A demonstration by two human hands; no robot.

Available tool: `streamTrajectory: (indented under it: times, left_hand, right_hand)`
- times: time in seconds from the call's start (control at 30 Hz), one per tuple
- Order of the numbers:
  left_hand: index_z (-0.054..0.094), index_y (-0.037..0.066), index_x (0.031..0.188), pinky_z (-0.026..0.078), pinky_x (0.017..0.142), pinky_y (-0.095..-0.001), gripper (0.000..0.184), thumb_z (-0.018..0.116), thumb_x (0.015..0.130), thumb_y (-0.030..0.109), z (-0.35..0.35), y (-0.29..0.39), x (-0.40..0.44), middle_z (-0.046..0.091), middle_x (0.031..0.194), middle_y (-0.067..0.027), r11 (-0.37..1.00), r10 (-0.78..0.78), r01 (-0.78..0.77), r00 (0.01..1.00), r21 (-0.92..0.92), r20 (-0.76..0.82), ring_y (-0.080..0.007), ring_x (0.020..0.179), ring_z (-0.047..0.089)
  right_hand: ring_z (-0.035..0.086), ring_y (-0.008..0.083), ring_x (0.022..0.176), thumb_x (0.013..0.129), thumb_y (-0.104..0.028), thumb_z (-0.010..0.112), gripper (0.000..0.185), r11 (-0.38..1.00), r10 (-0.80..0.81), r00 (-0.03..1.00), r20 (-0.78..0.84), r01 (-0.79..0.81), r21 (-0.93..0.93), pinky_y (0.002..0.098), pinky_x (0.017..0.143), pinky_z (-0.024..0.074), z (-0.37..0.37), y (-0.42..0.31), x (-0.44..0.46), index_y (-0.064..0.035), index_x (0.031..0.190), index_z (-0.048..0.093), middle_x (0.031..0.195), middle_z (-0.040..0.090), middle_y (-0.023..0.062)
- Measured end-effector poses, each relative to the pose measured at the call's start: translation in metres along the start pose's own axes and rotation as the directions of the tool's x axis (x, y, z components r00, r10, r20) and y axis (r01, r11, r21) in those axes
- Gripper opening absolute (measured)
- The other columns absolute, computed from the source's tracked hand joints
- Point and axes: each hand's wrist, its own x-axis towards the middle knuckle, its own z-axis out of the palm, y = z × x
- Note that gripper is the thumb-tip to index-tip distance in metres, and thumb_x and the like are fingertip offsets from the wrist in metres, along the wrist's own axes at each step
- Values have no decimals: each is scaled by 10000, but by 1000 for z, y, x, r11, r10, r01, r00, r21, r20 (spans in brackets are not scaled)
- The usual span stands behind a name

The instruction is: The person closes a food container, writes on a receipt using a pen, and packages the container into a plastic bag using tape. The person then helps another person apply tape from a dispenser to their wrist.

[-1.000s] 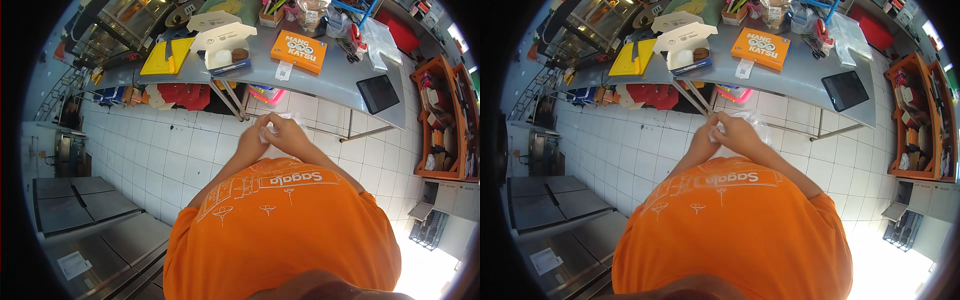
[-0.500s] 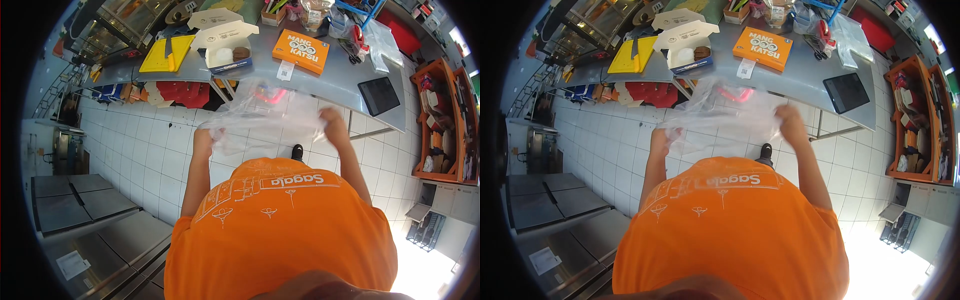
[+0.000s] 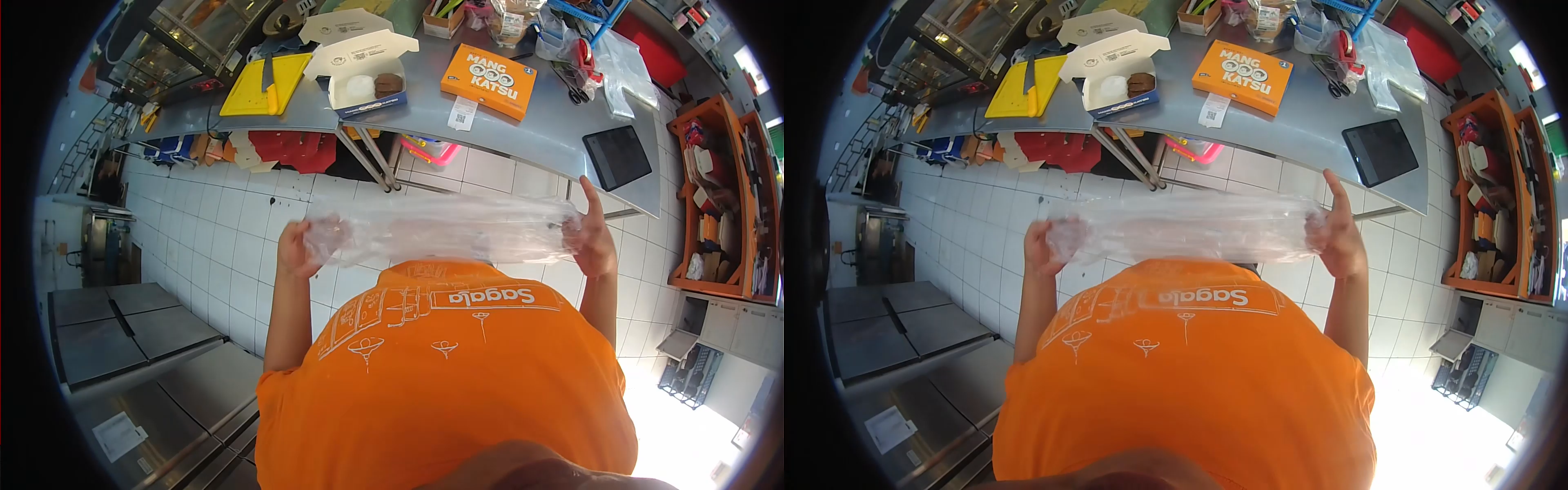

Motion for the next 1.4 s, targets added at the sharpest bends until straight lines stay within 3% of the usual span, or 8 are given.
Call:
streamTrajectory:
  times: [0.23,0.33,0.4,0.5,0.6,0.83,1.17,1.4]
  left_hand:
    - [554,-28,1045,503,776,-400,446,648,823,347,-39,-18,69,632,861,-107,918,-237,-2,799,397,552,-267,804,605]
    - [545,-37,1043,502,783,-390,467,665,807,347,31,-56,33,644,869,-137,-130,284,-175,936,976,206,-303,828,619]
    - [554,-47,1026,498,786,-373,466,672,800,343,29,-66,46,644,855,-146,-233,309,-37,945,972,110,-304,828,621]
    - [596,-36,1001,487,668,-366,371,600,843,300,-24,-55,106,653,856,-119,-209,414,-10,905,978,97,-237,755,613]
    - [614,27,944,416,549,-296,337,518,868,341,-28,-37,110,589,752,-42,516,42,128,984,847,-174,-143,613,510]
    - [586,109,850,263,417,-238,347,466,895,431,8,-8,82,464,594,48,770,123,98,947,630,-296,-73,461,361]
    - [599,73,888,321,323,-264,450,390,924,470,139,62,78,532,660,5,761,627,-538,464,363,-625,-121,418,441]
    - [530,48,1057,475,431,-323,405,385,953,412,141,83,62,573,808,-27,727,675,-665,650,168,-347,-156,534,541]
  right_hand:
    - [607,303,829,721,-189,748,780,-29,46,993,-106,-104,-994,371,757,518,-2,78,27,-72,1400,380,1114,522,213]
    - [627,345,859,675,-266,807,926,-48,-168,938,-303,-314,-948,398,782,528,11,64,50,-117,1443,311,1133,485,263]
    - [639,367,854,651,-266,826,1040,79,-193,887,-419,-412,-908,408,788,533,30,35,59,-178,1482,207,1142,466,280]
    - [643,365,861,668,-310,811,939,-48,-169,930,-326,-338,-940,414,771,537,17,46,66,-168,1450,312,1165,470,252]
    - [617,381,973,702,-360,779,734,-48,111,943,-313,-310,-950,420,849,506,4,49,65,-178,1352,491,1209,477,239]
    - [539,215,1146,824,-235,684,293,712,164,943,-288,-315,-627,340,989,393,-60,-13,129,-63,1060,667,1107,647,85]
    - [501,332,1152,838,-636,494,707,-109,-333,942,-41,-82,-991,506,974,347,-58,-12,419,-63,1251,536,1199,569,155]
    - [504,289,1083,823,-644,484,693,-207,-265,963,56,0,-978,498,980,293,-44,26,440,-64,1199,541,1095,565,120]
